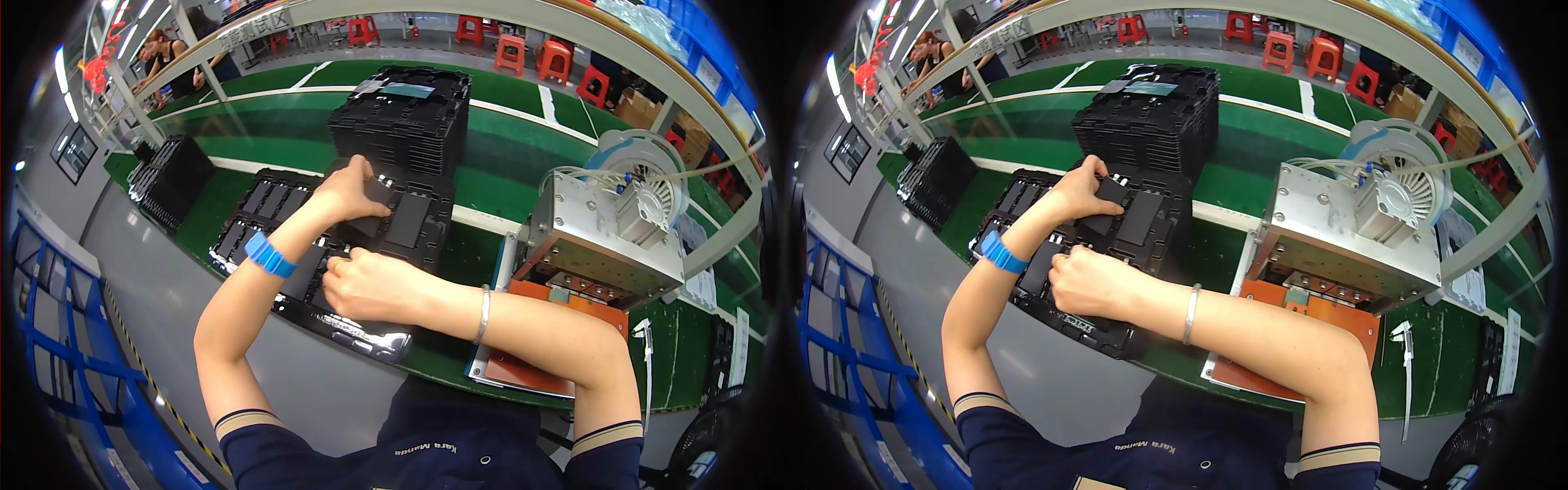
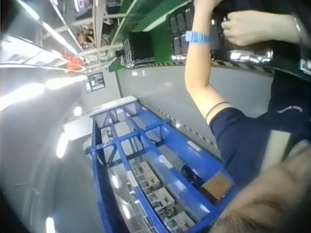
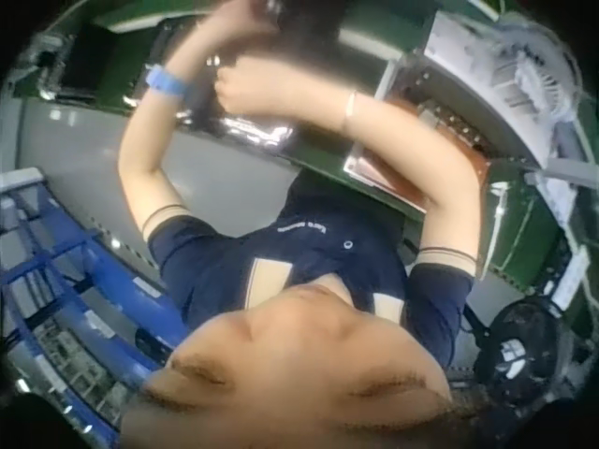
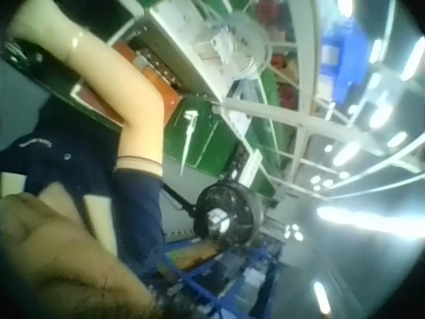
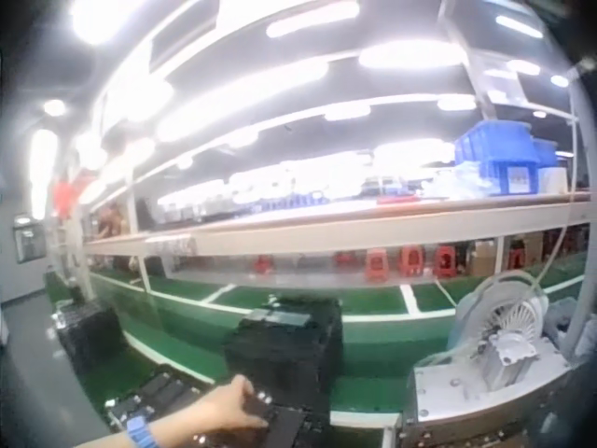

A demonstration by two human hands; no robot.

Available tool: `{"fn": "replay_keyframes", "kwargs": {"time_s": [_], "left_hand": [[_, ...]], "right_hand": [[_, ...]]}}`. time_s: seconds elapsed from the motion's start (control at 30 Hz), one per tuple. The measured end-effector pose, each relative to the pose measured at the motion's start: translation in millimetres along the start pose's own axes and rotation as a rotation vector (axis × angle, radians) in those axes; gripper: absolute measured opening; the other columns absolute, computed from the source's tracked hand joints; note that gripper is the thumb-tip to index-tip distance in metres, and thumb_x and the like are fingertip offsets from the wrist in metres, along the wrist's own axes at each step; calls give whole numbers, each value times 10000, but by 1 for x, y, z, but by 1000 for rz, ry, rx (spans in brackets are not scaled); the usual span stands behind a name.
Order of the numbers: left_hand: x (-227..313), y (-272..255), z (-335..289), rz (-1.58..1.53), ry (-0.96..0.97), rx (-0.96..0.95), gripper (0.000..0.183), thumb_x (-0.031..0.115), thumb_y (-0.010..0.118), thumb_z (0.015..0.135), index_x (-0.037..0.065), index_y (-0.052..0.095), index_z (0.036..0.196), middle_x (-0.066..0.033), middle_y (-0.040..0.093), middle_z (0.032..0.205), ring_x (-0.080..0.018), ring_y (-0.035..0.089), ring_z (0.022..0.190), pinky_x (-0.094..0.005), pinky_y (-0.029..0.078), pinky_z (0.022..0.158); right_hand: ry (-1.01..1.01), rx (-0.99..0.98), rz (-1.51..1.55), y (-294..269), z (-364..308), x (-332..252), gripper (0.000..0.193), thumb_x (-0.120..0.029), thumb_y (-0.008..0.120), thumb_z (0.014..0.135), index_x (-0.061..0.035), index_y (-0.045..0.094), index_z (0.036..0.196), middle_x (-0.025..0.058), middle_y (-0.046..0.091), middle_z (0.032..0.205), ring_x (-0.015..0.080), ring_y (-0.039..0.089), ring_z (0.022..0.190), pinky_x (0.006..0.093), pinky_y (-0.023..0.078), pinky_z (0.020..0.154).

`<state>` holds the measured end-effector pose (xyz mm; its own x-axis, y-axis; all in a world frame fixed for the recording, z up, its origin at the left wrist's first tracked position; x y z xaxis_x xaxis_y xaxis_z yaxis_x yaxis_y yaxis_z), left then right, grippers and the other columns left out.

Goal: The person places small black rectangular electronic components into a silver press machine on a green workbench. They operate the machine to process each component, then use a caliper to measure it before placing it into a black tray. This cycle is repeated for multiple components.

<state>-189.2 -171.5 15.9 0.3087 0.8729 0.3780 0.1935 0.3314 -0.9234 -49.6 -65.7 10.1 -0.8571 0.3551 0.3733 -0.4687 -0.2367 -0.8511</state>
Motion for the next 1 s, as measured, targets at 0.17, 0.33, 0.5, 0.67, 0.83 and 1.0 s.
{"fn": "replay_keyframes", "kwargs": {"time_s": [0.17, 0.33, 0.5, 0.67, 0.83, 1.0], "left_hand": [[-8, -9, -11, -409, 47, -3, 454, 87, 838, 758, -10, 597, 1131, 41, 572, 654, -45, 502, 586, -238, 409, 542], [29, -22, -7, -746, -66, -244, 188, 262, 763, 890, 83, 708, 900, 73, 571, 629, 0, 497, 524, -139, 395, 464], [49, 13, 18, -591, -98, -427, 270, 323, 787, 864, 85, 678, 798, 25, 627, 646, -49, 587, 549, -185, 478, 482], [68, 4, -1, -230, 57, -174, 301, 287, 796, 851, 36, 657, 760, -7, 651, 636, -63, 602, 532, -191, 436, 470], [123, -20, -59, -228, 483, 199, 218, 119, 783, 812, -2, 622, 728, -65, 624, 607, -113, 590, 532, -269, 464, 517], [195, 40, -109, -98, 1263, 98, 224, 180, 801, 796, 46, 643, 881, -54, 642, 829, -198, 631, 685, -290, 502, 577]], "right_hand": [[-17, -64, -45, 6, 11, -4, 130, -175, 655, 775, -57, 695, 741, 31, 646, 782, 178, 639, 804, 295, 520, 607], [-50, 79, -86, 10, -2, 1, 130, -168, 657, 763, -48, 674, 714, 44, 633, 768, 174, 632, 740, 278, 511, 591], [98, 230, -122, -33, -56, -9, 129, -160, 652, 768, -38, 680, 793, 49, 621, 806, 166, 614, 708, 273, 515, 620], [362, 243, -145, -114, -174, -51, 158, -101, 716, 745, -34, 695, 886, 99, 641, 947, 190, 664, 761, 308, 583, 696], [890, 19, -137, -151, -271, -97, 162, -60, 692, 750, -37, 673, 909, 121, 654, 1029, 221, 670, 737, 282, 554, 620], [1166, -21, 43, -139, -283, -113, 261, -2, 669, 743, -61, 692, 996, 68, 666, 1087, 226, 687, 838, 313, 557, 675]]}}
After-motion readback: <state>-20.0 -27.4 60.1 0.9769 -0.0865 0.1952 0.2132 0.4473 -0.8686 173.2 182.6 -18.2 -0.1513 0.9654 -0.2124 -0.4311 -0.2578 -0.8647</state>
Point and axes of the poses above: each hand's wrist, its own z-axis towards the middle knuckle, its own y-axis out of the palm, x = y × z, the point moved 1 cm from there along z, towards the middle knuckle
